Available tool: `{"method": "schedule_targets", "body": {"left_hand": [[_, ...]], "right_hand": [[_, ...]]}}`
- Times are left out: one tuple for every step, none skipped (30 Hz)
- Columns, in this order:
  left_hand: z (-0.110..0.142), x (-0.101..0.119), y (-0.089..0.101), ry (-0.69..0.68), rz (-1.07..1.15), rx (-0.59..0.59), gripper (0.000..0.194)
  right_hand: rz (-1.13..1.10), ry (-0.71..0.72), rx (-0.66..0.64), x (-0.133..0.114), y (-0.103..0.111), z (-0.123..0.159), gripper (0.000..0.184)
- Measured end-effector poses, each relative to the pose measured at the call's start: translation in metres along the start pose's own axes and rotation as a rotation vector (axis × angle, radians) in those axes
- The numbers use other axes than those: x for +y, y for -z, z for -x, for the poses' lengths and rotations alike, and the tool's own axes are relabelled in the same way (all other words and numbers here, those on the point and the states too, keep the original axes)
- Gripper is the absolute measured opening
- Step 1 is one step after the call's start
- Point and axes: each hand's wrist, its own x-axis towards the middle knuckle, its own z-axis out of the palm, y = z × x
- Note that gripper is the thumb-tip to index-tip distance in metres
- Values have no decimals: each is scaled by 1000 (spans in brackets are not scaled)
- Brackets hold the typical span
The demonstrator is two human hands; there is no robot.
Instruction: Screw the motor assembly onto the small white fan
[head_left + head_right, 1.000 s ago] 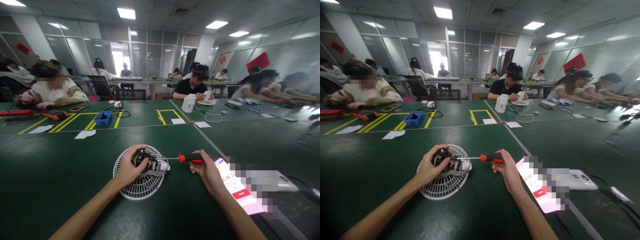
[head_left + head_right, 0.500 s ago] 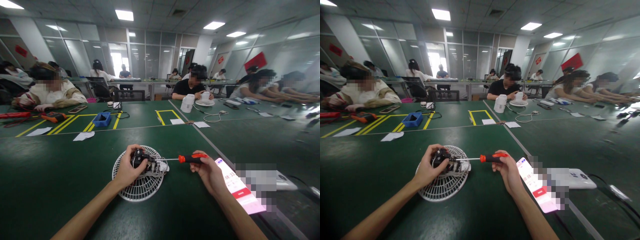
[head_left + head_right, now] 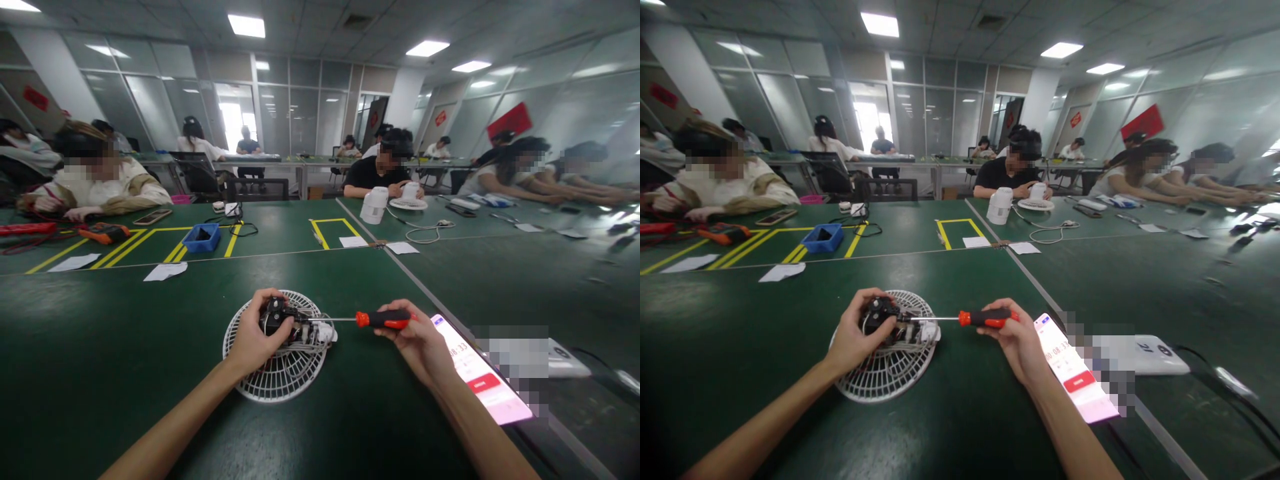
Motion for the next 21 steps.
{"method": "schedule_targets", "body": {"left_hand": [[0, 0, 0, 3, -1, 1, 34], [0, 1, 0, 5, -1, 1, 34], [0, 1, 0, 7, 0, 2, 34], [-1, 2, 0, 8, 3, 0, 34], [-1, 2, 1, 9, 6, -1, 34], [-1, 3, 1, 11, 8, -2, 34], [-2, 4, 1, 15, 9, -3, 34], [-2, 5, 1, 18, 10, -5, 34], [-2, 5, 1, 23, 13, -6, 34], [-2, 6, 1, 27, 15, -4, 34], [-1, 6, 1, 32, 15, 0, 34], [-1, 5, 0, 34, 14, 7, 34], [0, 4, 0, 35, 11, 13, 34], [0, 4, 0, 36, 6, 18, 34], [0, 3, 0, 36, 1, 21, 34], [1, 2, -1, 35, -2, 22, 34], [1, 1, -1, 32, -5, 22, 34], [1, 1, -1, 28, -11, 24, 34], [0, 0, -1, 22, -21, 29, 33], [0, 1, -1, 15, -33, 36, 33], [0, 1, -1, 8, -45, 43, 32]], "right_hand": [[26, -22, 0, 0, 1, 0, 24], [70, -59, 9, 0, 1, -1, 28], [132, -103, 27, 0, 2, -1, 35], [204, -141, 52, 1, 3, -2, 42], [272, -165, 75, 1, 4, -3, 47], [324, -168, 87, 2, 5, -4, 48], [351, -151, 89, 2, 6, -4, 48], [355, -125, 80, 2, 7, -5, 47], [341, -100, 62, 2, 7, -5, 45], [313, -79, 42, 1, 8, -4, 44], [280, -58, 28, 0, 8, -4, 43], [244, -40, 18, -1, 8, -3, 42], [208, -24, 7, -2, 7, -2, 41], [174, -10, -8, -3, 7, -1, 41], [143, 4, -24, -3, 7, 0, 40], [118, 16, -43, -4, 7, 1, 39], [99, 27, -63, -5, 7, 1, 38], [88, 34, -81, -5, 7, 1, 38], [87, 34, -96, -5, 8, 1, 37], [101, 18, -106, -6, 8, 0, 36], [132, -14, -107, -5, 9, 0, 35]]}}
